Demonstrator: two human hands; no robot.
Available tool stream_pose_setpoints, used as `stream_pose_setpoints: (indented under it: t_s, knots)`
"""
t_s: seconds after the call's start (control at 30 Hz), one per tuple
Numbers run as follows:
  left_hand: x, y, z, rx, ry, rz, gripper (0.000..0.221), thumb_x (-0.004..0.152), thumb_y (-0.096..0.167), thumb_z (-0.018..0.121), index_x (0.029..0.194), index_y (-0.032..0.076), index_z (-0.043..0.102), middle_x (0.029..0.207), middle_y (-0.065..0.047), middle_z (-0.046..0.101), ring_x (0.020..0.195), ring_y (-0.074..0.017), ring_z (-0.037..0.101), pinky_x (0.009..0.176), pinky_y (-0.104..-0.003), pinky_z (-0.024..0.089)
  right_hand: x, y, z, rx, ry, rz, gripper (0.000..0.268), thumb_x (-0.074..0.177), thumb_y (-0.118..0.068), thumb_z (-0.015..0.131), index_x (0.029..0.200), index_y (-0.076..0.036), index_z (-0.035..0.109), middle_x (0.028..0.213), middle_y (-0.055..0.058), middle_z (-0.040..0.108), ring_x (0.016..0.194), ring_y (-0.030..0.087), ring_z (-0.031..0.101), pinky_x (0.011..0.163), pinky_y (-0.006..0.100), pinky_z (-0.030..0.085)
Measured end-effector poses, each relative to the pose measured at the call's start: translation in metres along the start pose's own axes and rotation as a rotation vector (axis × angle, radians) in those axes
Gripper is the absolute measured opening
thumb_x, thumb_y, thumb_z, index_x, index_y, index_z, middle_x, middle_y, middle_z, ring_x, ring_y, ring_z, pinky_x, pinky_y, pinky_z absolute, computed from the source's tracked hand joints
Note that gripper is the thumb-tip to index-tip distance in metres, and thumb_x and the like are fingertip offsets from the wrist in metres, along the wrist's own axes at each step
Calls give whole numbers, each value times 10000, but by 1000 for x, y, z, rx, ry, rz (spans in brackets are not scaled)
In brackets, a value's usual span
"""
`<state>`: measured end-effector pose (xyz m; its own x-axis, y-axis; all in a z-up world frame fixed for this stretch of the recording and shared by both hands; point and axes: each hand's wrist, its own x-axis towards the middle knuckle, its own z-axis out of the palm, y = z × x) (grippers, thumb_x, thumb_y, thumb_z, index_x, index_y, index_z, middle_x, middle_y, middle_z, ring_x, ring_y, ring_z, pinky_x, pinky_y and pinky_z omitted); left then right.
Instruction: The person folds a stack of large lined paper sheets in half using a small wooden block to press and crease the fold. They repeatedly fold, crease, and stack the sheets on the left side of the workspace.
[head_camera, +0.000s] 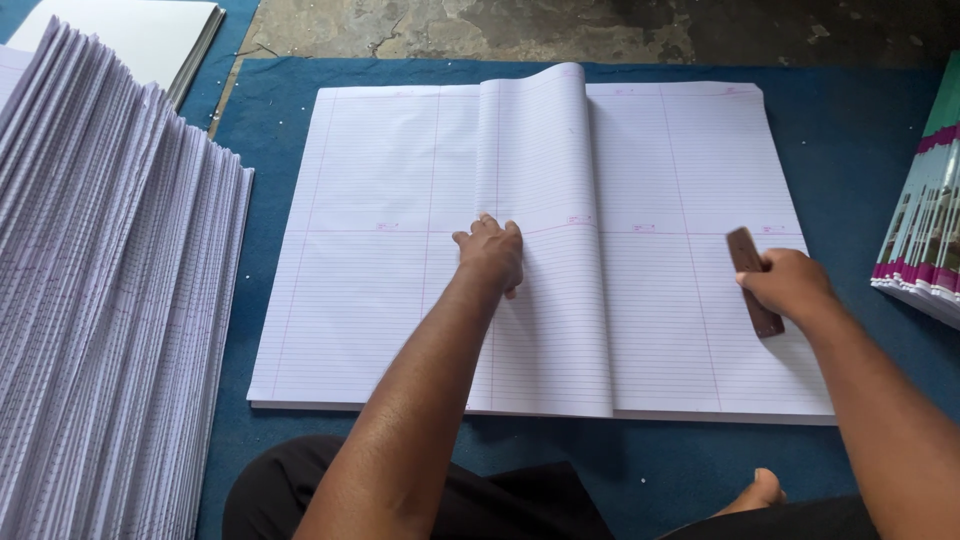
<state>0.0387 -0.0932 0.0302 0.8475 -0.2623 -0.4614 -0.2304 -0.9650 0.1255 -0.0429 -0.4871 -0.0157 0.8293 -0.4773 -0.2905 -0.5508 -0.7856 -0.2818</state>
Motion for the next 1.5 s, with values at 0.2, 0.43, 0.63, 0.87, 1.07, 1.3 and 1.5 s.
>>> stream_pose_setpoints:
  t_s: [0.2,0.43,0.63,0.87,1.07,1.3,1.5]
  knots:
    - [2,1,-1,39,-13,5,1027,753,187,903,1576,91,295,1622,-284,232,1484,-374,292,1199,-630,249,-35,-78,5,28,-34,-212,343,959,-249,635,1259,-86,662,985,177,740,890,307,725,804,471,574]
    - [-2,1,-5,22,-17,2,1020,746,189,908,1567,77,312,1618,-282,245,1491,-374,281,1200,-608,264,-95,-147,6,79,-80,-645,348,963,-136,556,1297,-171,650,1062,78,693,1014,226,651,909,421,529]
    - [-5,1,-6,10,-15,9,999,755,179,900,1562,67,321,1614,-282,260,1492,-376,283,1206,-609,253,-123,-157,9,-126,-97,-805,539,912,-114,631,1420,-285,567,958,45,660,865,183,617,845,352,555]
    - [-5,0,-6,18,-16,18,996,763,148,890,1566,65,307,1615,-287,250,1491,-383,278,1207,-614,241,-124,-150,18,-240,-230,-708,530,920,-171,651,1403,-368,557,1008,-3,636,816,117,628,818,260,599]
    - [-7,1,-9,58,-14,36,975,783,170,878,1565,54,307,1605,-310,269,1491,-406,281,1208,-627,227,-114,-141,36,-251,-150,-732,538,916,-138,650,1398,-363,572,993,7,627,837,131,602,861,264,586]
    - [2,6,-3,103,-27,39,1039,843,127,815,1620,339,159,1598,-293,270,1504,-410,245,1211,-623,209,-94,-134,46,-162,-90,-746,540,903,-137,661,1396,-340,578,974,15,626,867,148,587,878,298,574]
    - [15,10,3,169,-15,31,693,1030,178,517,1602,389,187,1597,-285,274,1496,-439,247,1203,-650,193,-72,-140,48,-101,-49,-745,538,916,-116,645,1394,-354,585,987,31,620,849,149,594,844,299,585]
